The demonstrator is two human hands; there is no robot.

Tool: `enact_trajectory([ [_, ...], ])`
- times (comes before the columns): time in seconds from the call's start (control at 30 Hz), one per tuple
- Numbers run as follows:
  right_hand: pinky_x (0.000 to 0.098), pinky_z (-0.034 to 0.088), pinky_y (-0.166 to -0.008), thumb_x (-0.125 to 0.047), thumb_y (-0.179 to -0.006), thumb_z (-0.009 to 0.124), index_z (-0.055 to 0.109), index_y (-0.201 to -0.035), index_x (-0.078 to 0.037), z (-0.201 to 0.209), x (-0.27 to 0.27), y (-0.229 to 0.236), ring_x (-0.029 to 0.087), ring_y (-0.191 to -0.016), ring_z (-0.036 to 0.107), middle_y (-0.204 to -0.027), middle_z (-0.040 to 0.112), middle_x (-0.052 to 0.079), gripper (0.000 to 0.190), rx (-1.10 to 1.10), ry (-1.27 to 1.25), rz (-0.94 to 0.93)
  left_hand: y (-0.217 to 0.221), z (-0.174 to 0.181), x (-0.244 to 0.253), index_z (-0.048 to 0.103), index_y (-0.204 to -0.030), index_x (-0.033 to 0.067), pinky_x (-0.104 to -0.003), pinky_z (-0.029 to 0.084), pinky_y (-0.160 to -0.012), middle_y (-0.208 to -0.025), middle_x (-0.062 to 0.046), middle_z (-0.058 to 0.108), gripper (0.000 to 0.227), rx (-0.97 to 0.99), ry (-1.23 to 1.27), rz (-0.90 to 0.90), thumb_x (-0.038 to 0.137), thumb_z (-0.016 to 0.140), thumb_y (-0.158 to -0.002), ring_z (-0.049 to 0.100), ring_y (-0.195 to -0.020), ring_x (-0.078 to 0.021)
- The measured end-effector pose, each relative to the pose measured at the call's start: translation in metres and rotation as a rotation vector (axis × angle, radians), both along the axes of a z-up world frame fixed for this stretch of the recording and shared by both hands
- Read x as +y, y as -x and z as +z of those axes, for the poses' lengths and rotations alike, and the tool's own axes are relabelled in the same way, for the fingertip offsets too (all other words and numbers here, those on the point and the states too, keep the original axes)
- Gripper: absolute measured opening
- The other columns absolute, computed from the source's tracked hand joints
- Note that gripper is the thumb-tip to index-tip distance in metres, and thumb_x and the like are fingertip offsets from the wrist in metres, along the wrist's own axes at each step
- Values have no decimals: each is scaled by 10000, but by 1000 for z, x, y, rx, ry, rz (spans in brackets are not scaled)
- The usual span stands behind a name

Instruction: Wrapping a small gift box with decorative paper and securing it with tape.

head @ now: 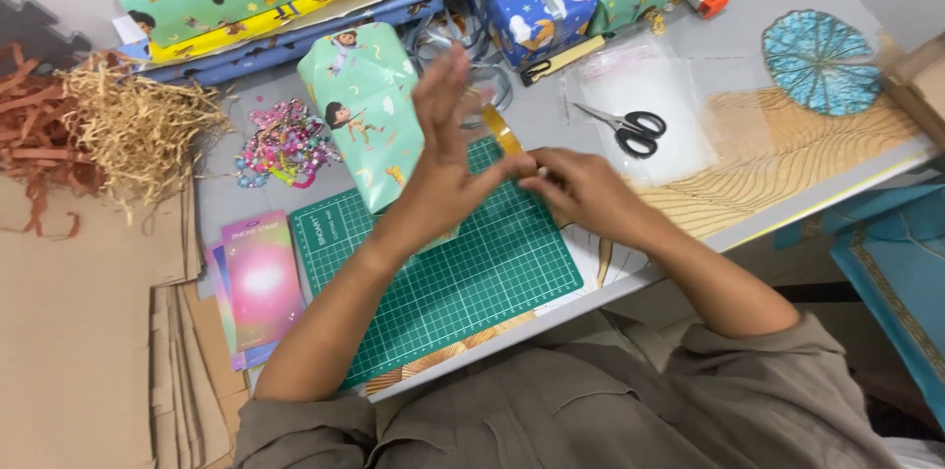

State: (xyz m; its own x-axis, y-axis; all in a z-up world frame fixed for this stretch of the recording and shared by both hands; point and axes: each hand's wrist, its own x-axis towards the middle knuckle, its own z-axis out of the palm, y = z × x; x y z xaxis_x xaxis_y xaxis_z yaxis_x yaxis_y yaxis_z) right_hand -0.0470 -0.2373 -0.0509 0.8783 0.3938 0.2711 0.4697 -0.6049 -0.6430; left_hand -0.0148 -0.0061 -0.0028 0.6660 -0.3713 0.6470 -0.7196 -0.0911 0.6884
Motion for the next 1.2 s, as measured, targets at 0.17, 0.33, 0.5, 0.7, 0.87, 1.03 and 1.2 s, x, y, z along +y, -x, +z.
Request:
enact_trajectory([
  [0.17,391,607,-721,-340,-1065,723,753,-1233,-134,-9,-36,-7,284,-809,790,-913,783,64,267,-314,510,-120,18,34,50,32,-1767,222,-591,557,-1195,-1555,-148,367,984,-50,-89,77,236,792,-1142,628,-1376,-441],
  [0.33,383,587,-722,-422,-1026,728,766,-1110,-177,-36,-48,-18,256,-798,773,-839,737,31,262,-456,716,-154,39,-14,87,109,-1669,112,-584,502,-1150,-1360,-124,572,946,-253,-229,191,223,790,-1023,623,-1231,-374],
  [0.5,434,561,-891,-304,-934,871,758,-1278,-115,-15,30,3,328,-1040,741,-1144,771,119,408,-632,267,95,27,-24,109,-19,-1712,204,-752,147,-1296,-1630,-184,513,1251,-64,-433,206,106,911,-881,455,-1515,-505],
  [0.7,386,565,-860,-220,-1059,719,756,-1111,-138,-45,96,3,239,-948,701,-1091,728,63,104,-991,295,252,17,-38,114,64,-1682,75,-671,249,-1301,-1597,-123,607,1082,-103,-538,228,125,859,-950,528,-1493,-434],
  [0.87,379,507,-845,-235,-1067,729,783,-1064,-169,-18,99,-12,200,-969,665,-1028,721,3,85,-872,272,247,17,-45,118,112,-1669,48,-679,258,-1299,-1597,-144,600,898,-97,-438,180,264,741,-1067,534,-1486,-447],
  [1.03,396,451,-892,-236,-1073,747,765,-1029,-127,-14,106,-21,196,-950,621,-930,676,2,119,-851,253,186,17,-52,119,82,-1693,103,-671,248,-1312,-1632,-158,572,1221,-118,-442,117,594,879,-910,522,-1510,-454],
  [1.2,425,466,-872,-154,-978,840,720,-1087,-120,-28,103,-30,202,-823,620,-823,632,-29,166,-927,113,147,15,-57,117,158,-1633,69,-602,337,-1285,-1630,-135,583,994,-189,-479,165,279,871,-972,564,-1486,-413],
])
